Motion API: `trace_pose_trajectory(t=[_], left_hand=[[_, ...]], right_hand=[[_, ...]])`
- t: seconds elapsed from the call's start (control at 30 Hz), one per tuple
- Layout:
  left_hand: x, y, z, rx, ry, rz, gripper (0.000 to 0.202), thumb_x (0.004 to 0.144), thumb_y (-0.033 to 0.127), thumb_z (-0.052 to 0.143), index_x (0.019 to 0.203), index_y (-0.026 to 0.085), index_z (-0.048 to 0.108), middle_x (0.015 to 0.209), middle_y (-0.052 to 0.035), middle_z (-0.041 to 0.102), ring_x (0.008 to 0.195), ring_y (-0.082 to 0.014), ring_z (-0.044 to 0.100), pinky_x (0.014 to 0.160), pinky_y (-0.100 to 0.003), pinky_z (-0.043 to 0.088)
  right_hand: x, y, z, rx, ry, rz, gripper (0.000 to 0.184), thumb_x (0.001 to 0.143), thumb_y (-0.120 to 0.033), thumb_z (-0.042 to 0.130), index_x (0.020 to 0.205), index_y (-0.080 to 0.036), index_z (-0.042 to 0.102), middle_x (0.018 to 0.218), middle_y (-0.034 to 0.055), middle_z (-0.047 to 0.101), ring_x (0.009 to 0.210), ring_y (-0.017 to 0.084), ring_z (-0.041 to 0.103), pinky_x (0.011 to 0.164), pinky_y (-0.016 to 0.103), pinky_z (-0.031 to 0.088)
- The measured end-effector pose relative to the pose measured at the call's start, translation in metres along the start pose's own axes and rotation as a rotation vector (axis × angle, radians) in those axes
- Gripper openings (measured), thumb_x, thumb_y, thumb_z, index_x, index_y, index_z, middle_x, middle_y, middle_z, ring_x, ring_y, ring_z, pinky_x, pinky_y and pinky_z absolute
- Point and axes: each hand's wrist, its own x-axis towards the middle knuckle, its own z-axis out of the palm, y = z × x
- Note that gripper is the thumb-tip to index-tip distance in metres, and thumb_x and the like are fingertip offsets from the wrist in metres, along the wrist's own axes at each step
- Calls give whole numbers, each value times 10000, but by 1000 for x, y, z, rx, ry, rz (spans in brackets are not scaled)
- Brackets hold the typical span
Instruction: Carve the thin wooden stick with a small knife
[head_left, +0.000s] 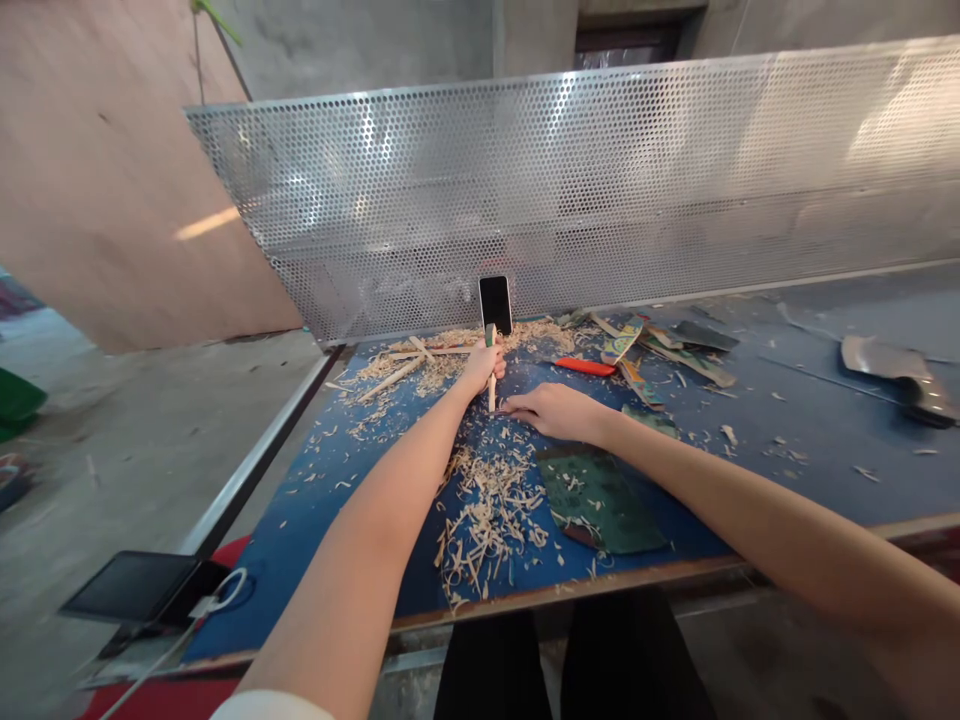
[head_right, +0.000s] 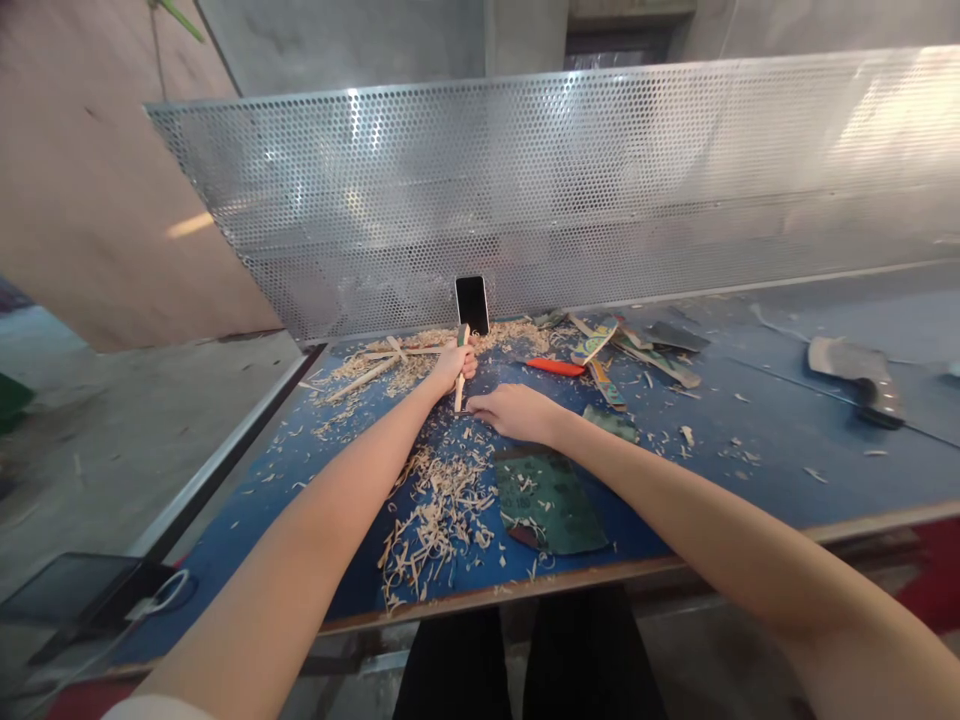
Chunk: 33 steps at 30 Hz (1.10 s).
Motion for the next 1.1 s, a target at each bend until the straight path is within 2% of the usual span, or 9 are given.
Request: trace_pose_trajectory(t=[0.23, 0.4, 0.63, 0.77, 0.87, 0.97, 1.1], left_hand=[[-1, 0, 3, 27, 12, -2, 230, 849, 123, 654, 970, 248, 504, 573, 132, 323, 370, -62, 281, 434, -206, 161], [-5, 3, 2, 36, -6, 15, 225, 868, 120, 629, 979, 253, 485, 552, 135, 288, 373, -66, 284, 435, -209, 166], [-5, 5, 5, 96, 8, -4, 207, 910, 112, 608, 982, 254, 476, 556, 132, 294, 375, -65, 279, 443, -210, 168], [-1, 3, 8, 152, 45, -2, 210, 923, 111, 612, 999, 254, 479, 562, 138, 311, 371, -62, 282, 447, -206, 180], [2, 1, 10, 226, 71, -8, 225, 919, 92, 623, 1006, 249, 488, 560, 138, 336, 366, -61, 303, 441, -206, 190], [2, 1, 10, 262, 69, -17, 193, 947, 97, 602, 1002, 246, 494, 543, 136, 328, 362, -65, 299, 430, -212, 192], [1, 2, 9, 227, 49, -7, 131, 1001, 144, 582, 985, 244, 499, 526, 132, 321, 362, -68, 303, 421, -215, 197]], right_hand=[[4, -12, -9, 22, -76, 6, 300, 1090, -278, 533, 1107, -242, 830, 903, 78, 816, 786, 232, 681, 737, 350, 362], [7, -15, -12, 122, -78, -7, 255, 1035, -173, 550, 1021, -210, 802, 948, 84, 814, 836, 217, 674, 778, 332, 389], [17, -9, -11, 174, -123, 36, 222, 976, -113, 614, 1045, -192, 809, 1013, 101, 830, 877, 216, 685, 763, 313, 389], [13, -5, -6, 211, -146, 39, 203, 1014, -163, 618, 1034, -191, 818, 974, 89, 836, 815, 201, 687, 741, 308, 404], [5, -4, 0, 181, -86, 33, 233, 1054, -216, 594, 1075, -201, 826, 1001, 93, 844, 839, 210, 713, 755, 315, 417], [-1, -2, 1, 100, -34, 29, 283, 1082, -264, 575, 1210, -233, 826, 1099, 101, 851, 906, 227, 742, 785, 321, 428], [-3, 3, -1, -22, 27, 40, 343, 1133, -343, 518, 1317, -242, 790, 1066, 109, 849, 909, 254, 748, 778, 339, 416]])
